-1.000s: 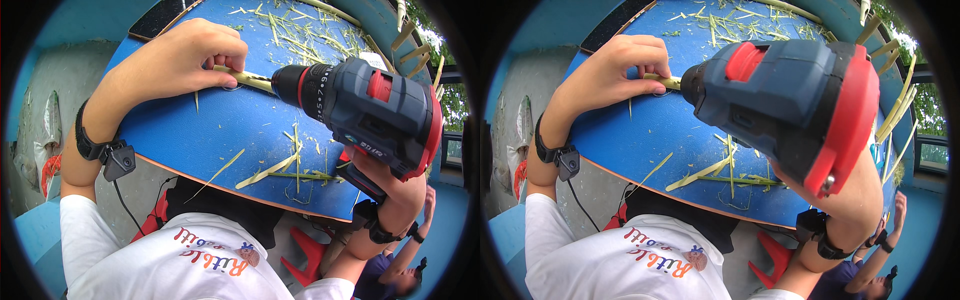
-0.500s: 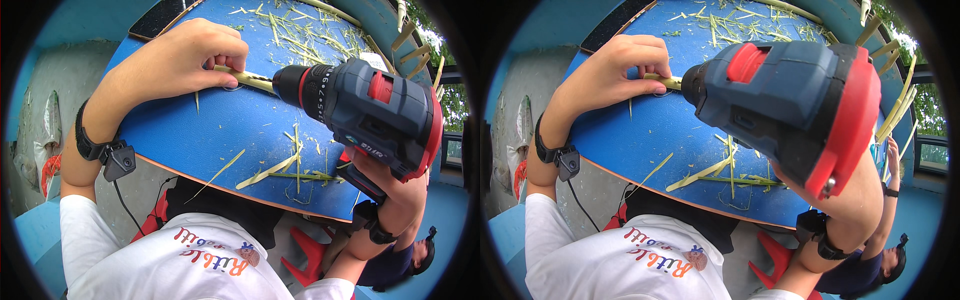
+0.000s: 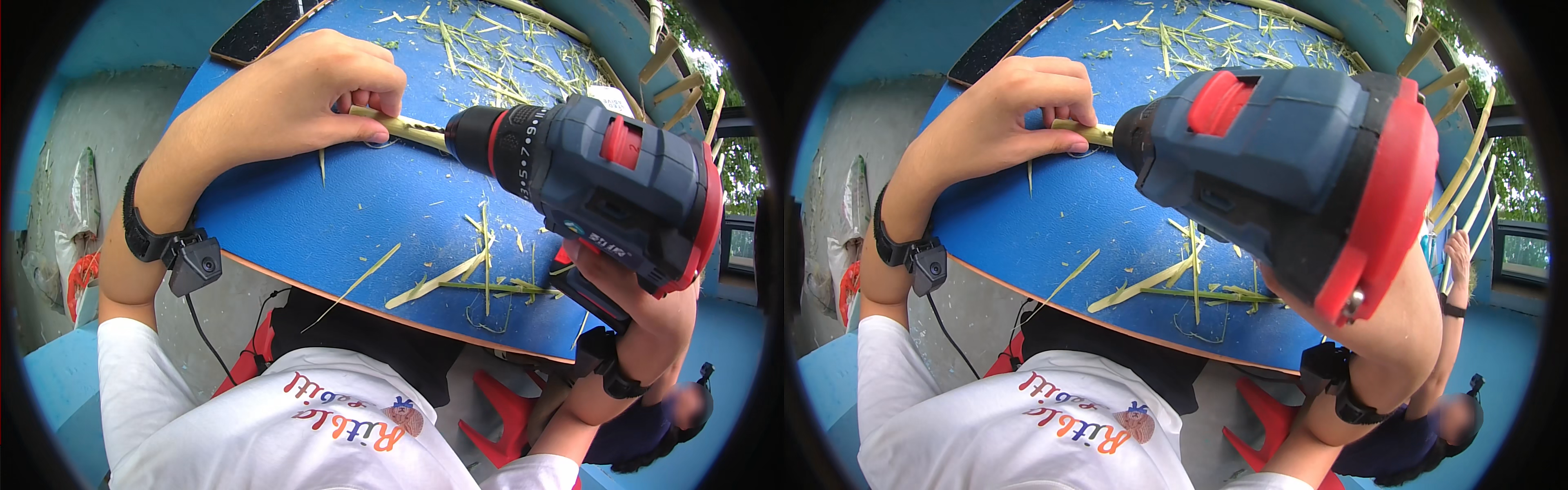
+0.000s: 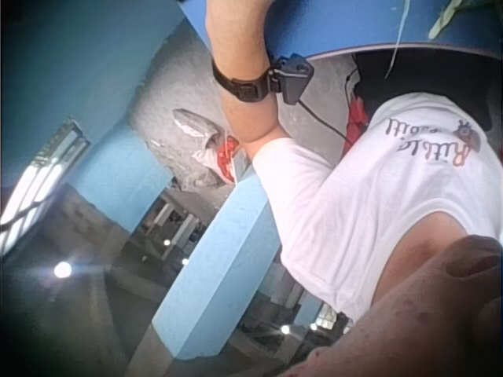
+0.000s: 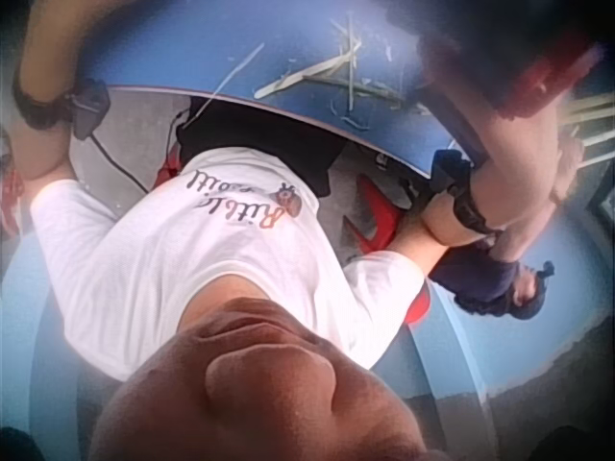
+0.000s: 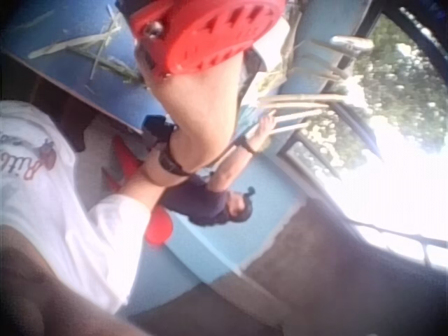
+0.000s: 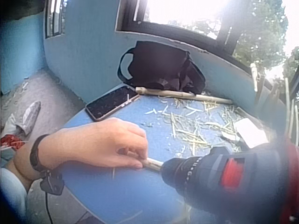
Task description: The recorder is using a power drill to make holes in a bamboo stick on a blue table.
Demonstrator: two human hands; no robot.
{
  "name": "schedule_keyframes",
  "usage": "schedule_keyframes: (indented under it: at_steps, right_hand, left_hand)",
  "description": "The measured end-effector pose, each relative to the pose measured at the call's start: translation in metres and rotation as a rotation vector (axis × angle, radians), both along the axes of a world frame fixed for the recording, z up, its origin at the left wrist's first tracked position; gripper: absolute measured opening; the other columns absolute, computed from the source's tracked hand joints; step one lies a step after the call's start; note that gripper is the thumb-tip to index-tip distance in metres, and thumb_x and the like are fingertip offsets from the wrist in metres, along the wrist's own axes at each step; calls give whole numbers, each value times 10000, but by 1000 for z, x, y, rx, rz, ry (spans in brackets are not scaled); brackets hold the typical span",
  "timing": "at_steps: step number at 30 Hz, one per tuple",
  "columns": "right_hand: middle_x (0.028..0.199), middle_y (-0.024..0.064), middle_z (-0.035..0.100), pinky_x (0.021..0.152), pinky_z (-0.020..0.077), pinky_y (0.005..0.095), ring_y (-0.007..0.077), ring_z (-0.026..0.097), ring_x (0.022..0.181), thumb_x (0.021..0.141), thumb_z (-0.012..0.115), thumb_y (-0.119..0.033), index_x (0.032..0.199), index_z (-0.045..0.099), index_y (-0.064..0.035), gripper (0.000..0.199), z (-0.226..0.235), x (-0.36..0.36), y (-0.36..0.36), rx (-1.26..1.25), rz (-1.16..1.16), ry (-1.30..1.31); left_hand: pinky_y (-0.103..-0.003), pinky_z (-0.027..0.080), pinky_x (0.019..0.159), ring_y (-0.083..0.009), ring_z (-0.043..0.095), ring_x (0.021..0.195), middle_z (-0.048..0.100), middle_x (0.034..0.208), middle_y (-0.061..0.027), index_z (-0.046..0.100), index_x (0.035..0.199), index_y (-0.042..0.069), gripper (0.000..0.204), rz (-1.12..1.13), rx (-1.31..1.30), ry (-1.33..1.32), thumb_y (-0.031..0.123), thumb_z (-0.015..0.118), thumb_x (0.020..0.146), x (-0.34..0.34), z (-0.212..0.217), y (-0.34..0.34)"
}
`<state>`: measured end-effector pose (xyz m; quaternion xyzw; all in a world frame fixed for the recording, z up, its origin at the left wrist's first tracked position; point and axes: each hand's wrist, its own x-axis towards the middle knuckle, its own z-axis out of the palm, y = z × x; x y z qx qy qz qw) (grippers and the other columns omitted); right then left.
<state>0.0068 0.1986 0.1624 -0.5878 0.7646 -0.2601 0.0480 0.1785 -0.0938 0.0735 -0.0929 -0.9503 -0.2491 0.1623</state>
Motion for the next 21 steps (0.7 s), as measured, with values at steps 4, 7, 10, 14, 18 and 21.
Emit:
schedule_keyframes:
  at_steps: [4, 7, 10, 14, 18, 21]
  right_hand:
    - [1137, 101, 682, 899, 528, 330, 186, 668, 1012, 625, 854, -36, 1284, 572, -14, 717, 0, 0, -1, 1, -2, 19]
    - [1130, 98, 683, 890, 529, 330, 186, 667, 1003, 630, 854, -36, 1277, 574, -15, 706, -2, 0, 1, 28, -6, 31]
    - [1121, 98, 684, 880, 530, 329, 188, 668, 992, 631, 856, -41, 1267, 577, -14, 695, -2, 2, 1, 42, -6, 7]
    - [1108, 98, 685, 866, 530, 329, 191, 669, 978, 633, 859, -47, 1254, 582, -12, 681, -4, 5, 1, 56, -7, -14]
    - [1096, 98, 687, 853, 530, 329, 194, 671, 963, 635, 862, -54, 1240, 586, -11, 666, -3, 6, 0, 59, -11, -21]
    - [1086, 98, 687, 843, 531, 329, 196, 672, 953, 637, 864, -59, 1230, 589, -10, 656, -3, 7, -1, 59, -16, -27]
  left_hand:
    - [-308, 495, 649, -202, 597, 720, 606, 815, -73, 633, 844, 0, 172, 2, 9, -6, 69, 773, 771, 0, 0, 1]
    - [-308, 493, 649, -201, 593, 719, 605, 813, -72, 634, 842, 0, 171, -3, 19, 3, 70, 773, 771, 0, 0, 1]
    - [-308, 493, 651, -199, 594, 721, 604, 812, -71, 635, 843, 1, 171, 6, 4, -4, 70, 774, 771, 1, -1, 1]
    - [-307, 498, 653, -199, 597, 722, 604, 819, -71, 636, 847, 0, 173, 10, -1, 3, 66, 775, 769, 1, -1, 1]
    - [-306, 503, 656, -202, 601, 723, 603, 824, -74, 632, 849, -3, 175, 3, 7, 5, 61, 774, 770, 0, -1, 1]
    - [-307, 504, 657, -205, 601, 723, 602, 824, -76, 631, 850, -5, 175, 0, 4, 1, 60, 773, 770, 1, 0, 2]
